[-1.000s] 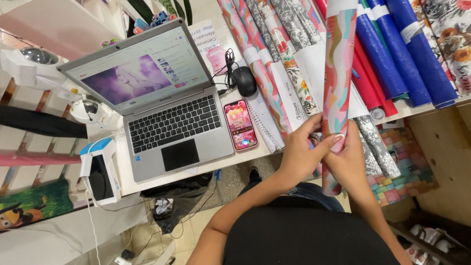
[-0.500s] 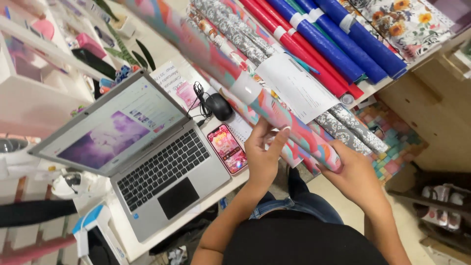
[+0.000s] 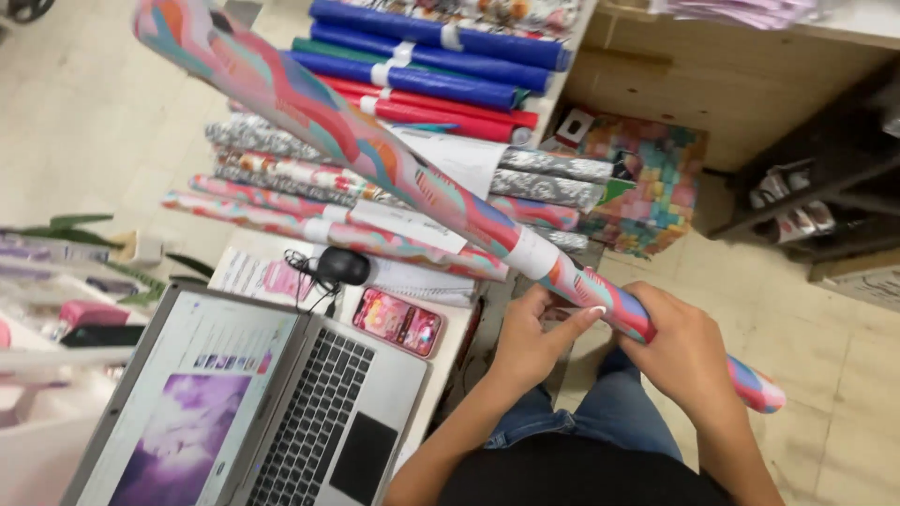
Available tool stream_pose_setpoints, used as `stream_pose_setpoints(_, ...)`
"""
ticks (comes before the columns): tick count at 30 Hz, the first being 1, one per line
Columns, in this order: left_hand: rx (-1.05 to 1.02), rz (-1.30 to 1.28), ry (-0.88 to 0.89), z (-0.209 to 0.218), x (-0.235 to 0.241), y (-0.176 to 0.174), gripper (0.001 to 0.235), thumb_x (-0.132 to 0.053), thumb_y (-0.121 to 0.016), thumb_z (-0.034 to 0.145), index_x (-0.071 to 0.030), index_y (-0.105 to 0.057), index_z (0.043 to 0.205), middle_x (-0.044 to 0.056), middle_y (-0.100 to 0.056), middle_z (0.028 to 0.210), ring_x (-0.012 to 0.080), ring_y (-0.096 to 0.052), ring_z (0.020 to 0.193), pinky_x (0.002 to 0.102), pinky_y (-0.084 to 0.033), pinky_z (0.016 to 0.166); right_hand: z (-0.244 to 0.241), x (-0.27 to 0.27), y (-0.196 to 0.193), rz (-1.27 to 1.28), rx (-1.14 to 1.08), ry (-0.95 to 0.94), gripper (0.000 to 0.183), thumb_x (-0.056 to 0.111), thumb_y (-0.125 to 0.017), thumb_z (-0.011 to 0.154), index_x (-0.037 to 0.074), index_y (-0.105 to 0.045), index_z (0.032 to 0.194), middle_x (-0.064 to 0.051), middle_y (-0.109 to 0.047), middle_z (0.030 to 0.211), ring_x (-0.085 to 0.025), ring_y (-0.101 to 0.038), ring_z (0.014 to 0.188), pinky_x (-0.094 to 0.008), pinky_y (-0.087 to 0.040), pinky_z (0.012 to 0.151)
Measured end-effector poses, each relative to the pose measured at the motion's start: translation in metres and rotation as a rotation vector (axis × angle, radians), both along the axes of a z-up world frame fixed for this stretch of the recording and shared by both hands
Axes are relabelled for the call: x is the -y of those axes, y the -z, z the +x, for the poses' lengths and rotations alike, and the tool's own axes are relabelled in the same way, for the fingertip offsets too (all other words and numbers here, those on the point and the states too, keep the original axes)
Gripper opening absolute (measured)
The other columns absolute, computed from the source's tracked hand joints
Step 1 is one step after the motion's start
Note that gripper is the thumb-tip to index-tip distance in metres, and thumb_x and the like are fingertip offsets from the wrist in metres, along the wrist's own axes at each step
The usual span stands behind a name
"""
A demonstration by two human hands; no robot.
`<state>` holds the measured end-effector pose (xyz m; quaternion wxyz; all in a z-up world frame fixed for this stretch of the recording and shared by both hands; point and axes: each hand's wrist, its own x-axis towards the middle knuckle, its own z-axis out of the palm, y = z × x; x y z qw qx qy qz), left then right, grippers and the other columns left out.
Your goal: The person is organizing and labeling rolls of wrapping paper by picking them up from a pile and placing them into a storage container at a gift wrapping station.
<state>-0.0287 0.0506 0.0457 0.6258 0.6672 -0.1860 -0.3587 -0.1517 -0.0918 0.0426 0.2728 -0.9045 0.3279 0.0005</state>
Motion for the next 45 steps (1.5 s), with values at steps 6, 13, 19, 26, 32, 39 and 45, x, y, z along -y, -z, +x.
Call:
stream_pose_setpoints(6,1.174,-0.194,0.745,-0.051,0.033,0.001,0.023,-0.022,-0.058,0.102,-0.014,-0.07,0.12,0.0,-0.073,0.124,0.0244,-0.07,0.105,0.039,-0.056,0.084,-0.09,0.033,-0.012,-0.215,-0.156,0.264,0.023,0.024,-0.064,0.079,0.032,-0.066,0.1,0.011,-0.069,0.091,-0.024,-0.066,0.084,-0.043,-0.049,0.064)
stream_pose_setpoints(13,1.552,-0.522,0.738,-0.15,0.139,-0.036,0.026,-0.006,-0.056,0.108,-0.009,-0.06,0.133,0.01,-0.061,0.144,0.0292,-0.06,0.133,0.046,-0.05,0.104,-0.258,0.066,-0.005,-0.491,-0.177,0.38,0.013,0.018,-0.071,0.078,0.024,-0.064,0.087,0.005,-0.059,0.07,-0.025,-0.063,0.072,-0.041,-0.046,0.057)
stream_pose_setpoints(19,1.561,-0.493,0.914,-0.285,0.216,0.008,0.04,-0.007,-0.062,0.09,-0.011,-0.065,0.13,0.006,-0.068,0.1,0.0272,-0.065,0.089,0.045,-0.049,0.088,-0.411,0.068,-0.011,-0.619,-0.195,0.462,0.034,0.007,-0.068,0.069,0.021,-0.071,0.1,0.005,-0.066,0.08,-0.021,-0.066,0.078,-0.039,-0.052,0.069)
stream_pose_setpoints(26,1.66,-0.64,1.074,-0.442,0.292,0.016,0.015,-0.01,-0.064,0.085,-0.017,-0.056,0.096,0.001,-0.051,0.078,0.0228,-0.054,0.068,0.038,-0.044,0.061,-0.517,0.102,0.001,-0.422,-0.283,0.643,0.024,0.013,-0.064,0.068,0.018,-0.058,0.09,0.0,-0.062,0.077,-0.028,-0.064,0.076,-0.044,-0.05,0.07)
stream_pose_setpoints(32,1.591,-0.871,1.132,-0.524,0.394,0.057,0.02,-0.016,-0.071,0.084,-0.014,-0.063,0.102,0.002,-0.052,0.077,0.0215,-0.058,0.07,0.036,-0.047,0.063,-0.597,0.182,0.044,-0.321,-0.381,0.688,0.038,0.028,-0.081,0.067,0.022,-0.06,0.098,0.004,-0.064,0.085,-0.017,-0.07,0.092,-0.035,-0.055,0.083)
stream_pose_setpoints(39,1.449,-0.855,1.5,-0.621,0.563,0.038,0.056,-0.038,-0.077,0.081,-0.013,-0.059,0.129,0.006,-0.065,0.097,0.0233,-0.066,0.087,0.039,-0.051,0.077,-0.699,0.312,0.025,-0.286,-0.462,0.848,0.035,0.027,-0.08,0.071,0.024,-0.059,0.098,0.006,-0.063,0.084,-0.016,-0.069,0.092,-0.033,-0.054,0.083)
stream_pose_setpoints(45,1.454,-0.998,1.647,-0.748,0.693,0.028,0.057,-0.035,-0.08,0.079,-0.014,-0.06,0.128,0.006,-0.068,0.095,0.0242,-0.068,0.091,0.044,-0.049,0.091,-0.793,0.398,0.001,-0.115,-0.507,1.15,0.038,0.029,-0.077,0.075,0.025,-0.06,0.108,0.005,-0.068,0.089,-0.017,-0.071,0.099,-0.035,-0.054,0.088)
